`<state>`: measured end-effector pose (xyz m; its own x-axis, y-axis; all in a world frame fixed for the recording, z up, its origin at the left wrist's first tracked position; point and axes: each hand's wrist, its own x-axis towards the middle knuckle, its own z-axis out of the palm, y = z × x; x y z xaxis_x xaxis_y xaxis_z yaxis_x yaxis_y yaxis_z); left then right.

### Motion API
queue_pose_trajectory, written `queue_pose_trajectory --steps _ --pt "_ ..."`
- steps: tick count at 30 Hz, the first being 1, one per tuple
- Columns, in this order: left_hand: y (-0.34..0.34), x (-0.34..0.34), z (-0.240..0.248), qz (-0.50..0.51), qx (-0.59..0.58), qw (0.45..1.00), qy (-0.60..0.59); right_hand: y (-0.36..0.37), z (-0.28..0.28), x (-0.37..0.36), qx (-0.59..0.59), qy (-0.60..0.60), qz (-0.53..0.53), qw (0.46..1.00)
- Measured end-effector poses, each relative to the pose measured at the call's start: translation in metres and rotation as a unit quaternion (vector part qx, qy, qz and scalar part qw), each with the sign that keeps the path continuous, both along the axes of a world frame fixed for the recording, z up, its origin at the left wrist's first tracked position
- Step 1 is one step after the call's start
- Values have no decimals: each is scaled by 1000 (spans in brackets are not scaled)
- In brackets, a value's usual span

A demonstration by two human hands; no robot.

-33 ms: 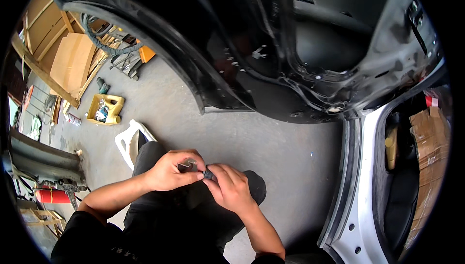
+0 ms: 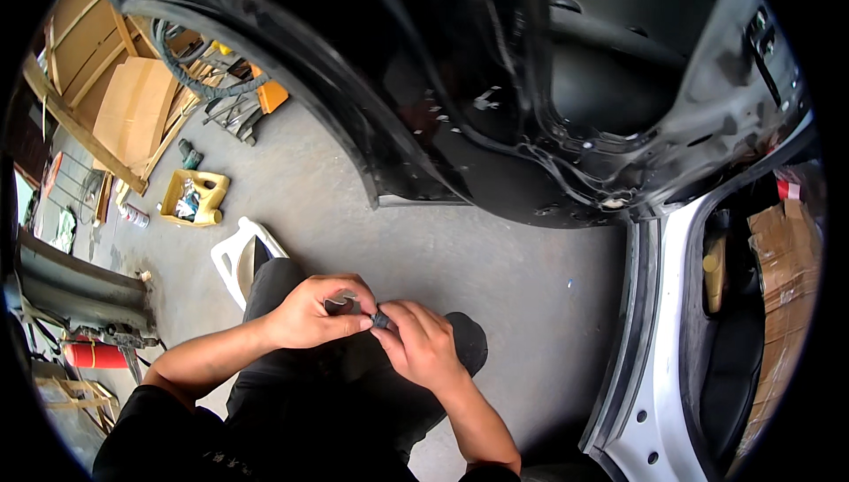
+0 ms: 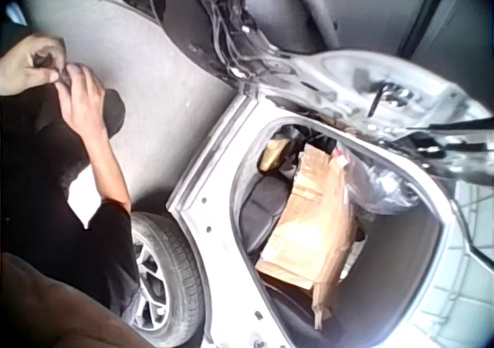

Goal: The person removes a black plastic trim piece from the car door using a power drill and a pry tool. They unscrew fasteners, detach the trim, and place it on the floor.

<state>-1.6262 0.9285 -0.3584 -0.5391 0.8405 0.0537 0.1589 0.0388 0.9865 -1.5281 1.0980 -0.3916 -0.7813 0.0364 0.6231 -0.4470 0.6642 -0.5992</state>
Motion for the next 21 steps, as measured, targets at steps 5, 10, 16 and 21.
queue_pose_trajectory --steps 5,10,16,21 --pt "-37 -1 -10 7 66 992 -111 -36 -1 -6 -47 -10 24 999" --pt "-77 0 -5 34 89 985 -143 -73 3 -21 -131 -9 87 988" --pt "-143 -23 -35 258 69 956 -120 -111 -23 -53 -119 -91 73 986" --pt "-253 -56 -78 510 -38 847 -147 -142 -106 -124 -160 -271 32 949"
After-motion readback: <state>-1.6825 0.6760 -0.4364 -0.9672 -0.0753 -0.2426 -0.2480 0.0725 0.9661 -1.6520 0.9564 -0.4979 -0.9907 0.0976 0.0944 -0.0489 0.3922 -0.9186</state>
